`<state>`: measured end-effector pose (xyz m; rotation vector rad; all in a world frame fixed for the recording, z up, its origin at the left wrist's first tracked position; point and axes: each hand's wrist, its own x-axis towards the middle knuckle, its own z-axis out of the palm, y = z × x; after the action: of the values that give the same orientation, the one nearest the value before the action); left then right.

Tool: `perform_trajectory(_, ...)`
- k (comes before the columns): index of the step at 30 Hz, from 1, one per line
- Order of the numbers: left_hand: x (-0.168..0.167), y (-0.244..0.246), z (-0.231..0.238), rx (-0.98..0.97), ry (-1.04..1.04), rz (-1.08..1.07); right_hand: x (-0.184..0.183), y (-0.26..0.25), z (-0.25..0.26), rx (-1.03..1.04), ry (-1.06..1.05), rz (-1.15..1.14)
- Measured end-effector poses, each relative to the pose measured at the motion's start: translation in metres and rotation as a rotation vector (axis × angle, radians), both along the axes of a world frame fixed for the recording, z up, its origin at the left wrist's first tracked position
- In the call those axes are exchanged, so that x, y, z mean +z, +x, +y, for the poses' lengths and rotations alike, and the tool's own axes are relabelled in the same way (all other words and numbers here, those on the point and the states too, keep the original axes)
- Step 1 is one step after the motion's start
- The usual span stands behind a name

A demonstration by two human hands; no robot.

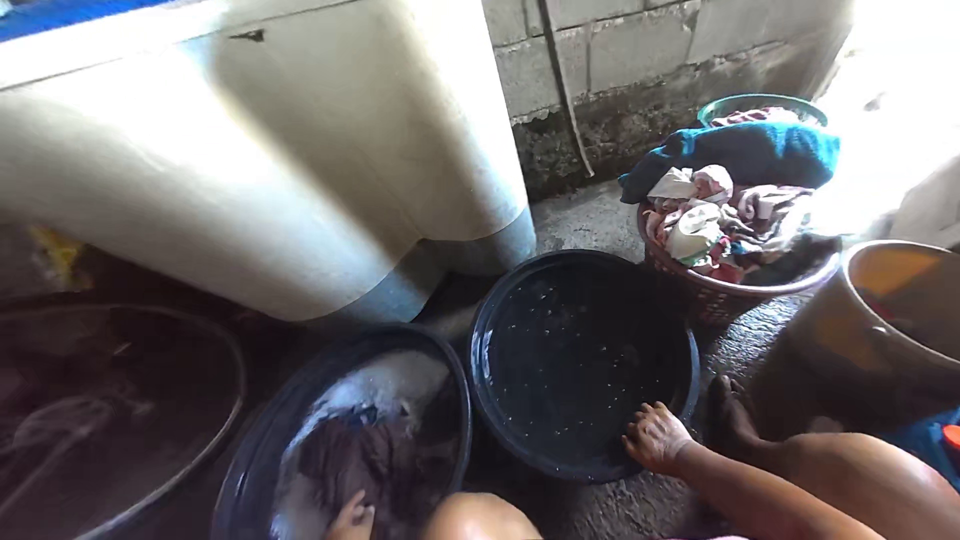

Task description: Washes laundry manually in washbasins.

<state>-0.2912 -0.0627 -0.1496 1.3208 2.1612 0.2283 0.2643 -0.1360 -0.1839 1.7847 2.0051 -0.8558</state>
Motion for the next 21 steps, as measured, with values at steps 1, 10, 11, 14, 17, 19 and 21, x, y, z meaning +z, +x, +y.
perform_trajectory(1, 0.001, -0.004, -0.002, 0.015, 0.032, 0.066, 0.002, -0.001, 0.000, -0.002, -0.001, -0.008)
perform_trajectory(10, 0.026, 0.030, 0.029, 0.097, 0.001, 0.119, -0.005, -0.007, -0.001, 0.054, 0.096, -0.119)
perform_trajectory(11, 0.027, 0.042, 0.039, 0.050, 0.020, 0.072, -0.005, -0.007, 0.001, 0.056, 0.075, -0.131)
perform_trajectory(14, 0.057, 0.090, 0.065, -0.128, 0.061, -0.067, 0.002, -0.009, 0.002, 0.055, 0.009, -0.127)
perform_trajectory(17, 0.120, 0.153, 0.087, -0.414, 0.126, -0.133, 0.008, -0.008, 0.003, 0.024, -0.006, -0.080)
perform_trajectory(19, 0.165, 0.198, 0.090, -0.621, 0.165, -0.139, 0.010, -0.006, 0.003, 0.004, -0.029, -0.055)
perform_trajectory(21, 0.194, 0.242, 0.082, -0.792, 0.258, -0.188, 0.010, -0.005, 0.004, -0.014, -0.057, -0.036)
